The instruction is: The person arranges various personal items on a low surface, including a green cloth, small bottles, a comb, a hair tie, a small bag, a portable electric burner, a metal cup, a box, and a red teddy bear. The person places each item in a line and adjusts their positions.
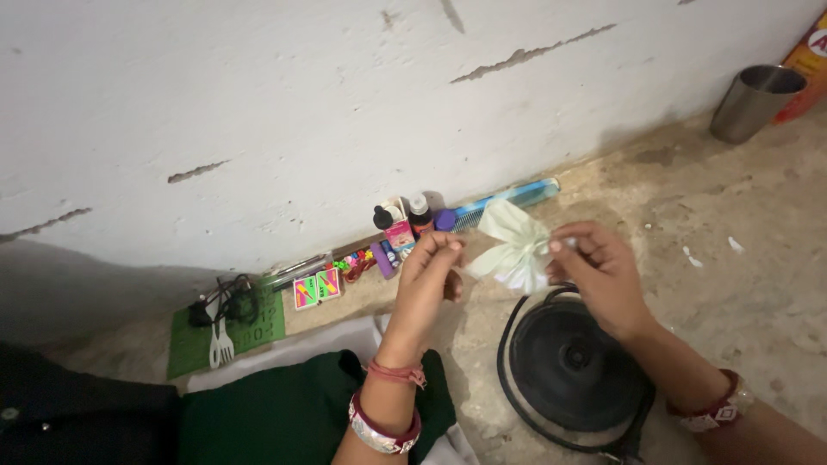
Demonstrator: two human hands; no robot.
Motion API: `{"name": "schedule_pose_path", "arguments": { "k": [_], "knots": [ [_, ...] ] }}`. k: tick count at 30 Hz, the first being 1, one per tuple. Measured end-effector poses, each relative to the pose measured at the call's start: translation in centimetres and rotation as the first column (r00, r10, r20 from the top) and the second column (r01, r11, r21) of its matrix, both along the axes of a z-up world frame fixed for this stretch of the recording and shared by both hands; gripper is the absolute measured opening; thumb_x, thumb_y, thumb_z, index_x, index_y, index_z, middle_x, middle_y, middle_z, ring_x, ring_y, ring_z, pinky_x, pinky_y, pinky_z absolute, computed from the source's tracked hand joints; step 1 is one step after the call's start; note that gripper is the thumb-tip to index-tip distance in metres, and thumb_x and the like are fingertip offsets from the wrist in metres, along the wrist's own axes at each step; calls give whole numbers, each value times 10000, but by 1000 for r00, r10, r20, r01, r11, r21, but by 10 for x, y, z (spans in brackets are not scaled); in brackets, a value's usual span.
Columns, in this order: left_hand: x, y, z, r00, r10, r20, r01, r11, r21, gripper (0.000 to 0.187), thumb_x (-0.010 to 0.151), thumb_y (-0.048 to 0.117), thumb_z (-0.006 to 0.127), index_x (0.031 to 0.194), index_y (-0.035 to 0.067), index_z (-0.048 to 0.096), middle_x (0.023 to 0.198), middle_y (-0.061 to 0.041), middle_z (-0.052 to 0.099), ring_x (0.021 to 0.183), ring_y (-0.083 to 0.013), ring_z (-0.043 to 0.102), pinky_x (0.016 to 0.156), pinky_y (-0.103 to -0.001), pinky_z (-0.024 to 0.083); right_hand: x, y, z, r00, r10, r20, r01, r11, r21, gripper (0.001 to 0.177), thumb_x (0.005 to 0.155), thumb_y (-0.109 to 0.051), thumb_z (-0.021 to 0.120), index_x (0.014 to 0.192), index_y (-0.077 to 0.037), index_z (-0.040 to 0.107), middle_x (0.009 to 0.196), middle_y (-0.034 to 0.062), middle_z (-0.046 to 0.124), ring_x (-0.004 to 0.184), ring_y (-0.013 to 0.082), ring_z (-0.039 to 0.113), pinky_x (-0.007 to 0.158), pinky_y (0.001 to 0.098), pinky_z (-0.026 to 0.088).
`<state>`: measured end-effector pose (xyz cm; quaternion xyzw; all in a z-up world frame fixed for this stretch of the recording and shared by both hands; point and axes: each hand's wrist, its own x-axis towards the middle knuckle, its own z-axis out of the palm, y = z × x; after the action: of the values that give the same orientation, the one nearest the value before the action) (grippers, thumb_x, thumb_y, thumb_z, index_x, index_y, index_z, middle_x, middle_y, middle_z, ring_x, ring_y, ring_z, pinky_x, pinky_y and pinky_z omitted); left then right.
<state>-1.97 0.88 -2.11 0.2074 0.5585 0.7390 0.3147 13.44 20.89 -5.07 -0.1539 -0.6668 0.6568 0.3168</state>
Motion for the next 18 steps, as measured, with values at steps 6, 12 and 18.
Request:
{"name": "schedule_pose_path", "arguments": {
  "k": [6, 12, 18],
  "knots": [
    [7, -8, 22, 970, -242, 21, 240, 937, -252, 600, 1035, 585, 407, 999, 81, 730, 748, -43, 692, 586, -85, 586, 518, -218, 446, 20, -20, 25, 970, -123, -209, 232, 726, 647, 100, 953, -5, 694, 1051, -21, 706, 1040, 94, 706, 850, 155, 731, 717, 257, 578],
    [15, -3, 19, 930, -362, 59, 366, 925, -97, 445, 1012, 448, 517, 1088, 72, 743, 961, -40, 777, 831, -110, 733, 689, -271, 582, 12, -34, 33, 956, 189, -225, 175, 251, 952, 325, 798, -164, 850, 1075, -99, 692, 1083, 90, 735, 864, 222, 755, 636, 285, 568],
    [15, -7, 16, 953, -299, -56, 295, 953, -63, 238, 999, 230, 631, 1100, 61, 765, 1023, -15, 779, 879, -96, 713, 716, -275, 576, 21, -31, 21, 953, 143, -266, 77, 736, 673, 561, 931, -228, 759, 1381, -41, 480, 1227, 134, 669, 1030, 194, 712, 858, 323, 602]
  ]
}}
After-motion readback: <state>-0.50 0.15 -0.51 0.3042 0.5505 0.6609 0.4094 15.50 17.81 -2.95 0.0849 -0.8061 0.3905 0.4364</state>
